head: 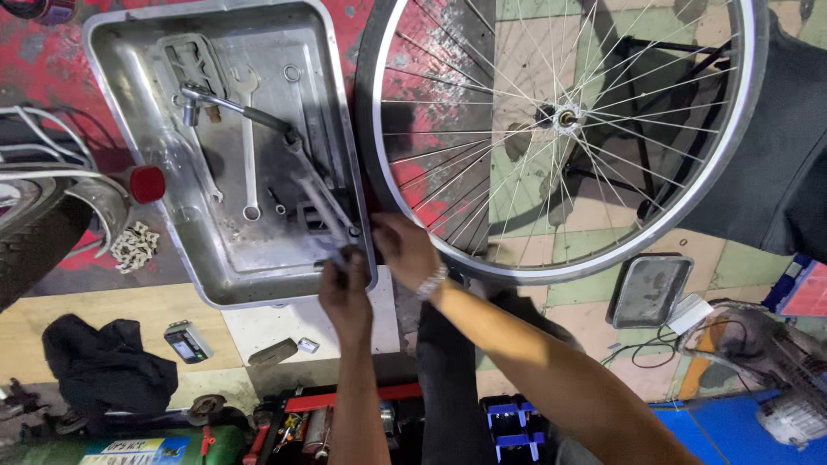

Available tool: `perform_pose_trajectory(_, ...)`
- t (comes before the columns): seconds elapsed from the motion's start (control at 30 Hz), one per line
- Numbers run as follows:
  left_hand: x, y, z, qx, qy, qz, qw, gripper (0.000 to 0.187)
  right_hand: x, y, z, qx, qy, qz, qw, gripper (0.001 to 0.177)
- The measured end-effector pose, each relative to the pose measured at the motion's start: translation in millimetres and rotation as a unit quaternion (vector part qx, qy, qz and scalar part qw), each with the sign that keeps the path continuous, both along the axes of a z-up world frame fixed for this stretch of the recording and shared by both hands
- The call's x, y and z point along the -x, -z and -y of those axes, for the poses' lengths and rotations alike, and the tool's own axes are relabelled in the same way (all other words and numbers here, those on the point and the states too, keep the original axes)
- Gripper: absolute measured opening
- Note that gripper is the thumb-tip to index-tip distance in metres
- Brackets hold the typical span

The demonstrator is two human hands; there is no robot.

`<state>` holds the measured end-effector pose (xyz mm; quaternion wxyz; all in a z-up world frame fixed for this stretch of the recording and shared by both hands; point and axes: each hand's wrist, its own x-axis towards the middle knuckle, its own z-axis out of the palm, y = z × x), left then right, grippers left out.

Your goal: The person removes a bicycle wheel from a bike and places it on the floor. They use two wrenches to tighten the nuts on the wheel hub, rotating the wheel to access different sections. The person occasionally stands to retrieve tools from a nearby toolbox before resuming the tightening process.

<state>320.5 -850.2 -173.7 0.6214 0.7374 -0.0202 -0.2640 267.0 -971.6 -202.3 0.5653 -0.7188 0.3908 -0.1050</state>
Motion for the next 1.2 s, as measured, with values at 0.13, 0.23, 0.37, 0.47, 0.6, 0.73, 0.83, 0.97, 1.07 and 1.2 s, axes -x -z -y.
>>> perform_pose_trajectory(0.13, 59, -19, 31, -0.006, 0.093, -0.048, 0.995, 0.015, 59, -14, 50, -0.263, 0.039, 0.101, 0.959, 0.033)
perform_pose_trajectory(0.23, 112, -17, 75, -0.031, 0.181, -0.084, 0.979, 0.017, 122, -9, 90, -0.309, 0.08, 0.127, 0.939, 0.026)
perform_pose_trajectory(0.37, 169, -13, 130, -0.012, 0.184, -0.142, 0.973, 0.021, 184, -1, 144, -0.319, 0.13, 0.127, 0.93, 0.021)
perform_pose_trajectory(0.47, 203, 0, 162, 0.052, 0.148, -0.172, 0.973, 0.019, 220, 5, 179, -0.325, 0.119, 0.121, 0.93, 0.02)
perform_pose_trajectory(0.6, 242, 14, 184, 0.072, 0.108, -0.171, 0.977, 0.015, 251, 6, 213, -0.306, 0.064, 0.086, 0.946, 0.024)
perform_pose_trajectory(0.73, 261, 20, 190, 0.081, 0.061, -0.193, 0.976, 0.015, 262, 5, 225, -0.308, 0.066, 0.065, 0.947, 0.019)
perform_pose_trajectory(0.83, 257, 23, 197, 0.068, 0.009, -0.198, 0.978, 0.015, 260, 4, 231, -0.292, 0.07, 0.064, 0.952, 0.021)
perform_pose_trajectory(0.97, 250, 31, 198, 0.022, -0.037, -0.213, 0.976, 0.014, 278, -7, 241, -0.181, 0.026, 0.063, 0.981, 0.022)
perform_pose_trajectory(1.07, 245, 43, 194, 0.052, -0.037, -0.195, 0.979, 0.015, 290, -31, 265, -0.533, 0.015, 0.345, 0.772, 0.032)
perform_pose_trajectory(1.2, 229, 63, 201, 0.066, -0.036, -0.174, 0.982, 0.017, 287, -64, 278, -0.51, 0.008, 0.061, 0.858, 0.027)
